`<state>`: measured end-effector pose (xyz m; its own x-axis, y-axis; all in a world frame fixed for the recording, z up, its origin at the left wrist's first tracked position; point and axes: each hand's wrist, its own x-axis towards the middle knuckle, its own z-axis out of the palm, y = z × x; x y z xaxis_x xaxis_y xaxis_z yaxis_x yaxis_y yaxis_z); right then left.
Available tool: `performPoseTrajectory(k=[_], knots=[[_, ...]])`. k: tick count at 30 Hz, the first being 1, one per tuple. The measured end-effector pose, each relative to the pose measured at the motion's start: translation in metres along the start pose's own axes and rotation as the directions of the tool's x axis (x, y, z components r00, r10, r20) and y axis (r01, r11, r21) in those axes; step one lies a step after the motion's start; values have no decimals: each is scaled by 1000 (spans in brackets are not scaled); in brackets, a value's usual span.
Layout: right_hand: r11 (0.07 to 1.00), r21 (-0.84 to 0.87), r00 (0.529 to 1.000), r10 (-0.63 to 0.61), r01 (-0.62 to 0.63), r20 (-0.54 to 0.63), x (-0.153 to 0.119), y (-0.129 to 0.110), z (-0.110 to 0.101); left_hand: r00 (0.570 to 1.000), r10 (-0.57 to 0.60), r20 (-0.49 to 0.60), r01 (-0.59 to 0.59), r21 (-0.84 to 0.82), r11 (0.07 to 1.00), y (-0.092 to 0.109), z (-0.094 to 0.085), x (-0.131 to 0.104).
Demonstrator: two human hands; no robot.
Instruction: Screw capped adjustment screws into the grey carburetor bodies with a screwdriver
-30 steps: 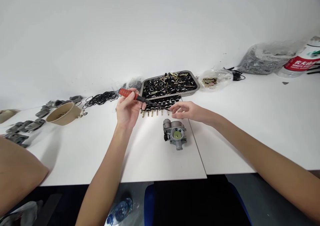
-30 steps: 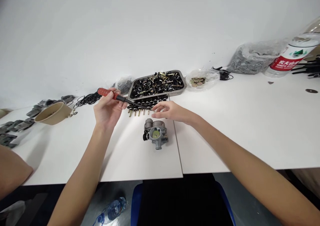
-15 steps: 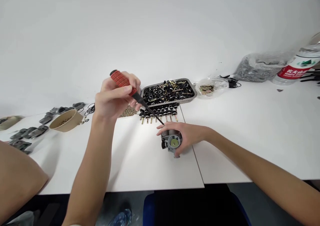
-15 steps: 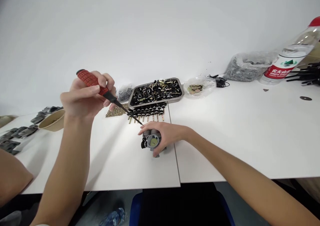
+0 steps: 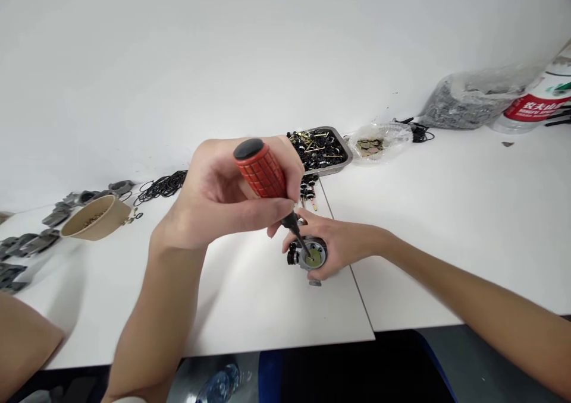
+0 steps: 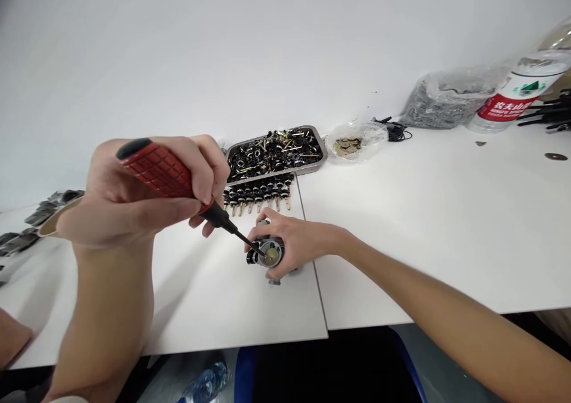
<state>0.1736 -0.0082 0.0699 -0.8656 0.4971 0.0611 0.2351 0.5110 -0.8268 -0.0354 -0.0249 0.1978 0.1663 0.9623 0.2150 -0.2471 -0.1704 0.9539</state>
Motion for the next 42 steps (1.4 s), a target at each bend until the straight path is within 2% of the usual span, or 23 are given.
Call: performPoseTrajectory(k=[4, 7, 10, 14, 21, 29, 31, 36, 42], knots=[[1000, 5, 1000, -17, 17, -8, 0, 1, 0, 999, 22, 30, -23, 60, 998, -5, -4, 1], [999, -5, 999, -48, 48, -23, 0, 1, 0, 982, -26, 186, -2, 145, 989, -5, 3, 3], [998, -6, 998, -62, 62, -26, 0, 1, 0, 918, -31, 395, -65, 229, 971, -5, 14, 5], [998, -23, 998, -63, 63, -6, 1, 2, -1, 802, 21, 597, -254, 309, 917, -9, 19, 10], [999, 3, 999, -51, 51, 12, 2, 5, 1, 713, 57, 699, -370, 305, 878, -13, 16, 12], [1000, 9, 1000, -9, 9, -21, 0, 0, 0, 626, 21, 780, -442, 332, 833, -2, 19, 6], [1000, 4, 1000, -22, 22, -19, 1, 1, 0, 628, 6, 778, -429, 340, 837, 0, 17, 6], [998, -11, 998, -66, 66, -3, 1, 5, 1, 668, -55, 742, -318, 352, 880, 0, 14, 8], [997, -10, 997, -73, 73, 2, 1, 5, 0, 687, -58, 724, -290, 347, 892, -2, 15, 6]])
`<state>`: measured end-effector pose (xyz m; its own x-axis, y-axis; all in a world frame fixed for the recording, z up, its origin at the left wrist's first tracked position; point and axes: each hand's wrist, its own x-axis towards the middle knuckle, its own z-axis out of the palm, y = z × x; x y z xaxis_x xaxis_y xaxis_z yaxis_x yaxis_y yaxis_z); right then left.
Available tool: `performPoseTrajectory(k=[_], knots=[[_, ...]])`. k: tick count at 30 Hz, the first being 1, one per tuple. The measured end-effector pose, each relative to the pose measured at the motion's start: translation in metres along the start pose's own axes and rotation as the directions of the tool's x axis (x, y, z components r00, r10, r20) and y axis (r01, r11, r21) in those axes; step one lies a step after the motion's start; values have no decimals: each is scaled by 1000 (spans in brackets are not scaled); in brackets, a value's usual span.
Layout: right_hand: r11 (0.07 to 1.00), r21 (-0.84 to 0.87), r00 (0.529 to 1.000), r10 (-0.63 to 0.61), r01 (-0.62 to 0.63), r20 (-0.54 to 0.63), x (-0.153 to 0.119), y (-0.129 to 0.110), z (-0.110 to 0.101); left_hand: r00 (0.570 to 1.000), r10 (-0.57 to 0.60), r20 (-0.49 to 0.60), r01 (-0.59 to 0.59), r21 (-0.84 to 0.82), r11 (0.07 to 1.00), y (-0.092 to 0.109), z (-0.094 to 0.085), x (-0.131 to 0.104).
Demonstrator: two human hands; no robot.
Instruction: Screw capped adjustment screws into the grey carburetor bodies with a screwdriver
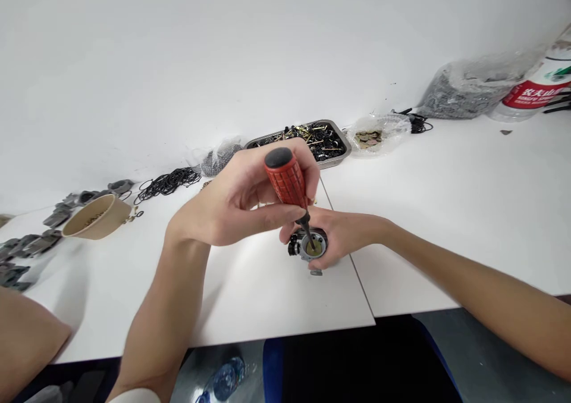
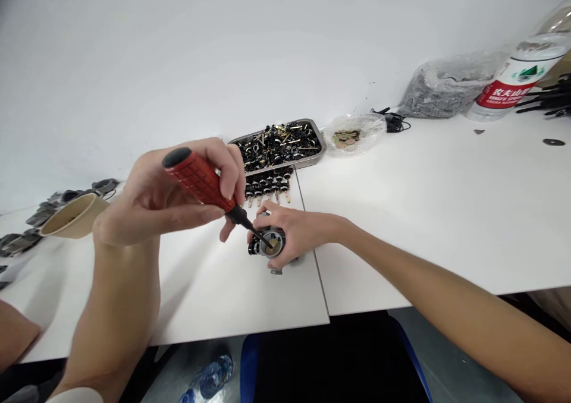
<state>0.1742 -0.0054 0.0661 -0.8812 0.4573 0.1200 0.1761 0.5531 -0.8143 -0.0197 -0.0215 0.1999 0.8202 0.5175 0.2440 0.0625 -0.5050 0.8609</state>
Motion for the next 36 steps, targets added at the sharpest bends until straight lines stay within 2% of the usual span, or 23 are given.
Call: performPoseTrajectory(k=[3, 7, 10, 13, 15, 18, 21, 25, 29, 31, 36], knots=[[1000, 7, 1000, 22, -22, 0, 0, -1, 1, 999, -26, 33, 26, 5, 1000, 2, 3, -2], [999, 19, 999, 49, -49, -1, 0, -4, 0, 996, 76, 43, -76, 4, 997, 3, 5, 0], [991, 91, 995, 91, -95, 50, -1, -4, -7, 985, 159, -66, -152, 100, 983, 2, 4, 3], [956, 259, 985, 106, -138, 134, -3, 0, -16, 960, 220, -175, -192, 163, 968, 2, 2, 2], [921, 379, 990, 44, -91, 131, -2, 4, -20, 951, 241, -191, -208, 181, 961, 2, 1, 0], [884, 467, 999, -35, 20, 24, -1, 9, -19, 952, 254, -168, -218, 207, 954, 5, 1, -2], [882, 470, 999, -20, 33, -32, 1, 9, -13, 947, 274, -164, -231, 242, 942, 8, 2, -2], [908, 418, 996, 68, -38, -58, 1, 3, -8, 922, 355, -151, -299, 301, 905, 8, 3, 0], [915, 393, 994, 108, -87, -31, 1, -3, -8, 884, 388, -261, -297, 328, 897, 5, 5, 1], [923, 373, 994, 108, -92, -24, 0, -5, -9, 894, 369, -252, -297, 282, 912, 7, 6, 0], [950, 305, 993, 94, -68, -74, 0, -5, -9, 937, 323, -130, -291, 218, 932, 13, 8, -4]])
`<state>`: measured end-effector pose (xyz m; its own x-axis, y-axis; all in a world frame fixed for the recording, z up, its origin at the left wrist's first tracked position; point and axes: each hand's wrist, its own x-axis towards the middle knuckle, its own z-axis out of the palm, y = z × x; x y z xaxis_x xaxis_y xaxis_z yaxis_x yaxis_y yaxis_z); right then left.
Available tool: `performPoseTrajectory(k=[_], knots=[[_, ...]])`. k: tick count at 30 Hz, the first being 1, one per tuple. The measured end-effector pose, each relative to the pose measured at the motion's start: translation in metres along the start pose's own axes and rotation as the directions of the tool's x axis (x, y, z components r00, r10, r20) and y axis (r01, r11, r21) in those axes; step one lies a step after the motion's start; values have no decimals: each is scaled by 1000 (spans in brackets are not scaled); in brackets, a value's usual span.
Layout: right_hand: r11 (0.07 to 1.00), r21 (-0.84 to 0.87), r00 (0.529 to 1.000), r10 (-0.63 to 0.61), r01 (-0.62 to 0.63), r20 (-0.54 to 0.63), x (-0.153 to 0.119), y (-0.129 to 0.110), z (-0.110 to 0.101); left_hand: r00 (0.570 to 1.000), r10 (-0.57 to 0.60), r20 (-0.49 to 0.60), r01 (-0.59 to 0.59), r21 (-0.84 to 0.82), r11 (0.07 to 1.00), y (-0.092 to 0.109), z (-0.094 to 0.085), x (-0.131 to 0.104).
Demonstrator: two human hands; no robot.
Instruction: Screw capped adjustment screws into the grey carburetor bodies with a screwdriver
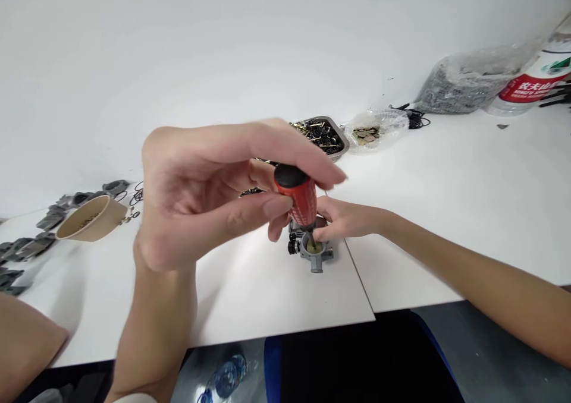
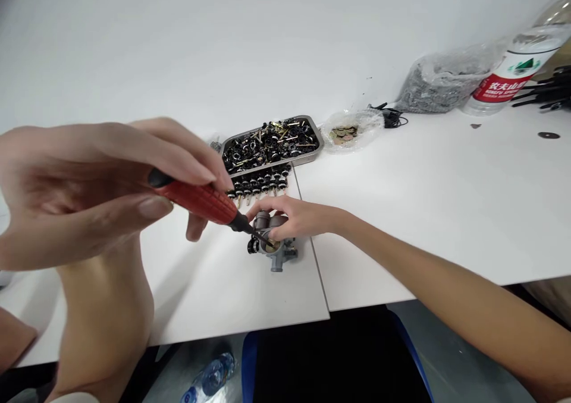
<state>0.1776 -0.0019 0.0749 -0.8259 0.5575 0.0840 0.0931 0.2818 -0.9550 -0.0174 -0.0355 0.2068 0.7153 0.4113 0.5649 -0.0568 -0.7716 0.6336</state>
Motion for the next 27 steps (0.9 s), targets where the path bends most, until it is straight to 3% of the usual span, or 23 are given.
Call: performPoseTrajectory(k=[6, 9, 11, 14, 17, 22, 27], knots=[[1000, -14, 1000, -6, 7, 16, 0, -3, 0, 997, 41, -61, -44, -54, 998, -6, -3, 2], [1000, -16, 1000, -8, 8, 22, 0, -4, -1, 999, -18, 49, 23, -108, 994, -4, -7, 3], [1000, -13, 1000, -19, 19, 11, 1, -2, -1, 996, 11, 83, -3, -99, 995, -3, -8, 3], [999, -3, 999, -33, 33, 14, 1, 1, 0, 998, 57, 20, -56, -66, 996, -4, -7, 2], [1000, -2, 1000, -19, 19, 22, 1, 0, 0, 997, 4, -72, -9, -67, 998, -5, -3, 1], [1000, -30, 1000, 4, -4, 5, 0, -4, 0, 1000, 16, -22, -17, -70, 997, -4, -3, 2], [1000, -20, 1000, 2, -1, 31, 1, -4, 0, 995, 71, -72, -72, -5, 997, -11, -5, 2]])
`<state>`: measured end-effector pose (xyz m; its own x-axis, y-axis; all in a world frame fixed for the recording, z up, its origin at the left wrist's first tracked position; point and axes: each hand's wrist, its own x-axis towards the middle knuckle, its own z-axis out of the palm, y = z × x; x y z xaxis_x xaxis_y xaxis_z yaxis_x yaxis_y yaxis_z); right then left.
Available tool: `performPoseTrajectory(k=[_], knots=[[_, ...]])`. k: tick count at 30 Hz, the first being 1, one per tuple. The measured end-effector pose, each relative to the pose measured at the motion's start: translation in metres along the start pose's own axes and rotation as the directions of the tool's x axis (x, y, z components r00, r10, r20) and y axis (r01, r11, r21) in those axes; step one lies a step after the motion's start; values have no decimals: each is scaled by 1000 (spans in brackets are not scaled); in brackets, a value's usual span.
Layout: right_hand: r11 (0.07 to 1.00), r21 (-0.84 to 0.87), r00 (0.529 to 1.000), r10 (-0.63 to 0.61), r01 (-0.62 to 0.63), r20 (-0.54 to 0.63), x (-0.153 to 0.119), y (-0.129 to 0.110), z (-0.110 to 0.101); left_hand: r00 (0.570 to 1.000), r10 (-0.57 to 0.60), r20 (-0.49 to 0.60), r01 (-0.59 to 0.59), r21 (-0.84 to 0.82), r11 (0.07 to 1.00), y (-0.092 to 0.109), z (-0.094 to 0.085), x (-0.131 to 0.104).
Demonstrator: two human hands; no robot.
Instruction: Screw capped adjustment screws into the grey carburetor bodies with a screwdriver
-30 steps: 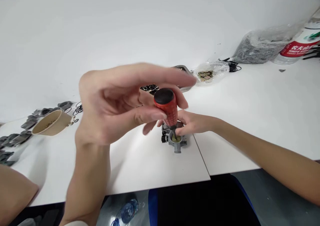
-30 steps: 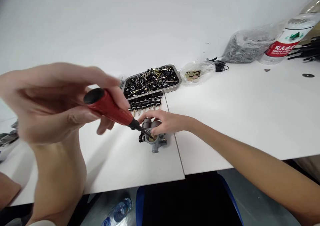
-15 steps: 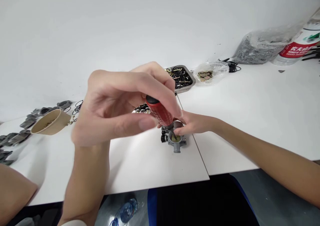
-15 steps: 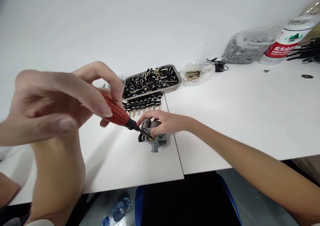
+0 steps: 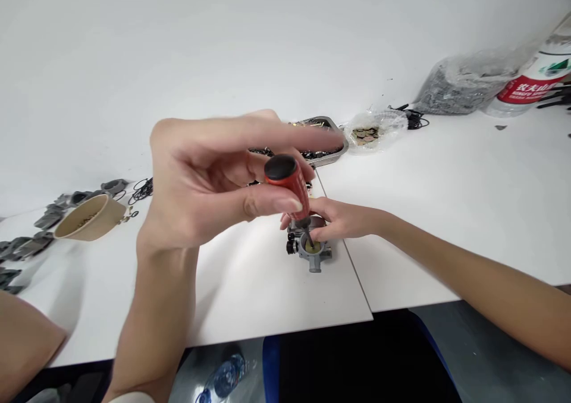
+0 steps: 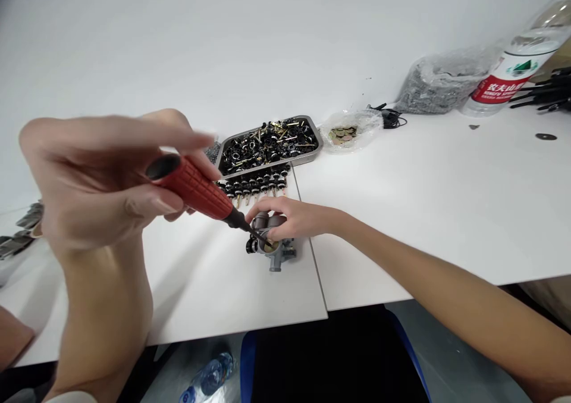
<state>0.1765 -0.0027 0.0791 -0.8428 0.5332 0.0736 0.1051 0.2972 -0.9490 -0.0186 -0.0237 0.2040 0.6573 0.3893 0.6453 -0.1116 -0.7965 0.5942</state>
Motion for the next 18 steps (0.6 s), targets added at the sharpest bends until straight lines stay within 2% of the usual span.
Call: performPoseTrajectory(k=[4, 9, 14, 18], knots=[[999, -33, 1000, -28, 28, -9, 1, 0, 0, 996, -71, 46, 73, -32, 997, 0, 1, -1], [999, -46, 999, -23, 21, -39, 1, 1, 0, 1000, 20, 15, -20, 10, 1000, 3, 5, 0], [1000, -16, 1000, -18, 18, -15, 0, 2, 0, 997, -64, 48, 67, -63, 996, 3, 5, -1], [999, -48, 999, -20, 18, -41, 0, 1, 0, 999, -11, 36, 12, -17, 1000, 3, 4, -1]])
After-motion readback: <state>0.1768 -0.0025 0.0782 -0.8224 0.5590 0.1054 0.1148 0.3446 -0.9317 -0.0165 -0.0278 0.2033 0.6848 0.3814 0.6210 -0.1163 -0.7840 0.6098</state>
